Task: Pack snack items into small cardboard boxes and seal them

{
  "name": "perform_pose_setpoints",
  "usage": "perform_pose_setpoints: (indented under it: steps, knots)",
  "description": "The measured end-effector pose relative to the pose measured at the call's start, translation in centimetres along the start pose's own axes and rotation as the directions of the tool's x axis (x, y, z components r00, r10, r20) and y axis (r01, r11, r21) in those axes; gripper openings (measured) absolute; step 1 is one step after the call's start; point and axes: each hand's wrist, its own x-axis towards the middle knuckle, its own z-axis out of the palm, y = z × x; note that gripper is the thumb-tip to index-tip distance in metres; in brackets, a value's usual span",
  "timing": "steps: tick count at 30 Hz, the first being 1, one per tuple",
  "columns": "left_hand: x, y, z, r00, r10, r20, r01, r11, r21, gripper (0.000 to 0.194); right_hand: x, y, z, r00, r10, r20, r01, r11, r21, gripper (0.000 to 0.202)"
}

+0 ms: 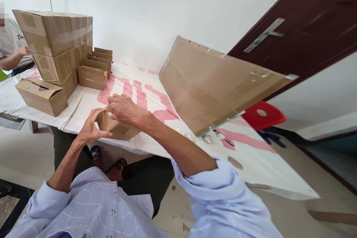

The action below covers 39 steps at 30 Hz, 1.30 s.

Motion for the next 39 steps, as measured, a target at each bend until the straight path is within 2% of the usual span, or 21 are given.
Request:
perform_pose_setpoints:
  steps: [6,18,24,29,33,36,39]
  knots:
    - [0.0,0.3,-0.2,1.0,-0.01,0.011,0.01,1.0,-0.002,0.106,0.2,0.1,-0.2,1.0,-0.011,0.013,0.011,1.0,0.013,0.018]
    - [0.0,0.5,-0.2,1.0,-0.022,0.018,0.022,1.0,-0.004,0.105,0.5,-0.1,1.0,0.999,-0.025,-0.04,0.023,0.999,-0.048,0.022]
    - [0.1,0.5,-0.1,1.0,-0.022,0.02,0.022,1.0,-0.01,0.105,0.6,0.2,2.1,0.996,-0.034,-0.081,0.032,0.999,-0.019,0.019]
    - [0.1,0.2,-0.1,1.0,-0.002,0.02,0.002,1.0,-0.01,0.106,0.6,1.1,2.7,0.986,0.005,-0.169,0.014,0.994,0.111,0.02]
    - [0.1,0.1,-0.1,1.0,0.0,0.025,0.0,1.0,-0.01,0.107,0.6,1.5,2.4,0.97,0.098,-0.223,-0.034,0.961,0.276,0.021]
    - [0.1,0.2,-0.1,1.0,-0.005,0.018,0.005,1.0,0.002,0.107,0.4,1.4,1.7,0.947,0.204,-0.25,-0.066,0.881,0.468,0.02]
    - [0.2,0.3,-0.3,1.0,-0.011,0.021,0.011,1.0,0.003,0.105,-0.2,1.6,0.9,0.903,0.313,-0.295,-0.03,0.73,0.683,0.019]
